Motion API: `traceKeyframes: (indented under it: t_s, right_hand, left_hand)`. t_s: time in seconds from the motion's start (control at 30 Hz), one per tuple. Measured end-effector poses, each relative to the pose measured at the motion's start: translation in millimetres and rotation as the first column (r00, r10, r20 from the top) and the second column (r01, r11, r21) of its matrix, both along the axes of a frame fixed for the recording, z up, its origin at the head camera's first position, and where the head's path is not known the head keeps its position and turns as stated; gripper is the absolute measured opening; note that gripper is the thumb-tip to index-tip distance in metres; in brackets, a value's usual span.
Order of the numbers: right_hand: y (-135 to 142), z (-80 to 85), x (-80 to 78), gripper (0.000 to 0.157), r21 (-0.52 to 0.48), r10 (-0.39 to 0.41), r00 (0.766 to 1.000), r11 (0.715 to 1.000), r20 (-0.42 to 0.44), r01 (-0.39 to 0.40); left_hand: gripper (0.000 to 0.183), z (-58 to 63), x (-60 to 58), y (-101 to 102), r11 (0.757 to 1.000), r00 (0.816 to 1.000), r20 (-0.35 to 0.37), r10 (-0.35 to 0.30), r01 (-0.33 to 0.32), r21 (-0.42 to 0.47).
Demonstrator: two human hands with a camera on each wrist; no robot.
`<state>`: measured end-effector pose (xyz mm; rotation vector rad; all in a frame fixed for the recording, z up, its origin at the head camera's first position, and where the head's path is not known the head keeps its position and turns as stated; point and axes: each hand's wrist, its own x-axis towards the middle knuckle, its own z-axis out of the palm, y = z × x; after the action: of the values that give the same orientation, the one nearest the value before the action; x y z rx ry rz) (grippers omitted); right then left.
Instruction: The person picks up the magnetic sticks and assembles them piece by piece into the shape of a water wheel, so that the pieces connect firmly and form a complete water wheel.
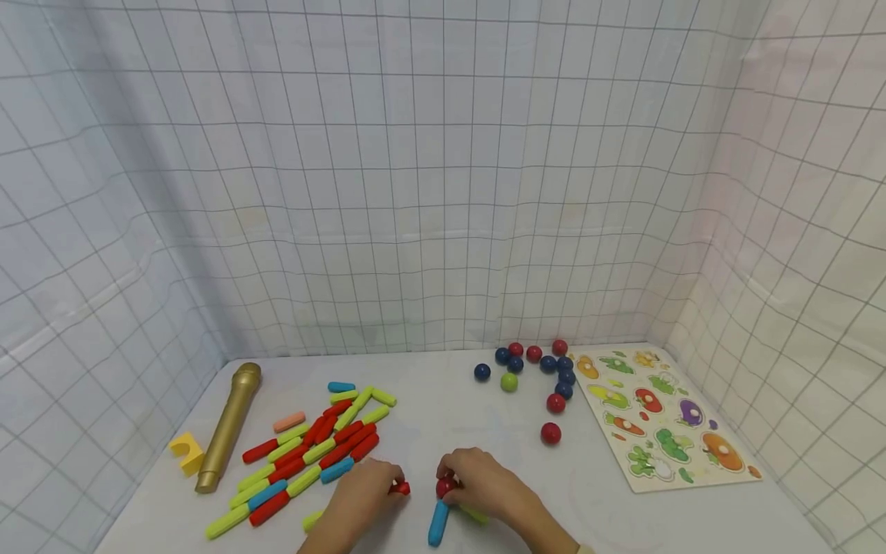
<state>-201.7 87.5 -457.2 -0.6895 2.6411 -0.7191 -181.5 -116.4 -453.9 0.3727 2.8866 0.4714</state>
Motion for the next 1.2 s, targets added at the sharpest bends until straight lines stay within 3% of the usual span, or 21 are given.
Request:
traceKeyframes:
  t_s: [0.5,0.87,1.07,1.2]
  right_hand:
    - [-6.7,0.4,5.5,0.022,-0.022,0.099,0.994,0.995,-0.057,-0.100]
    - [-7.4,3.2,5.7,0.024,-0.032,0.043,0.999,0.999,-0.018,-0.044]
    - [-1.3,2.0,2.1,0.022,-0.027,-0.012,1.000,1.000,0.011,0.013]
    - [8.2,1.9,-3.3,0.025,-0.032,-0.071,0.997,0.997,0.034,0.072]
  left_hand:
    - [0.014,-5.5,7.0,17.5,0.997,0.997,-0.016,-0.075,0.075,-0.033]
    - [0.017,-3.9,9.4,18.4,0.995,0.995,0.003,-0.102,0.102,0.010]
    - [0.029,2.6,3.3,-2.4,1.000,0.996,0.093,0.001,0.002,-0.026]
    - [0.036,9.9,0.3,-25.8,0.991,0.986,0.143,0.088,-0.072,-0.111]
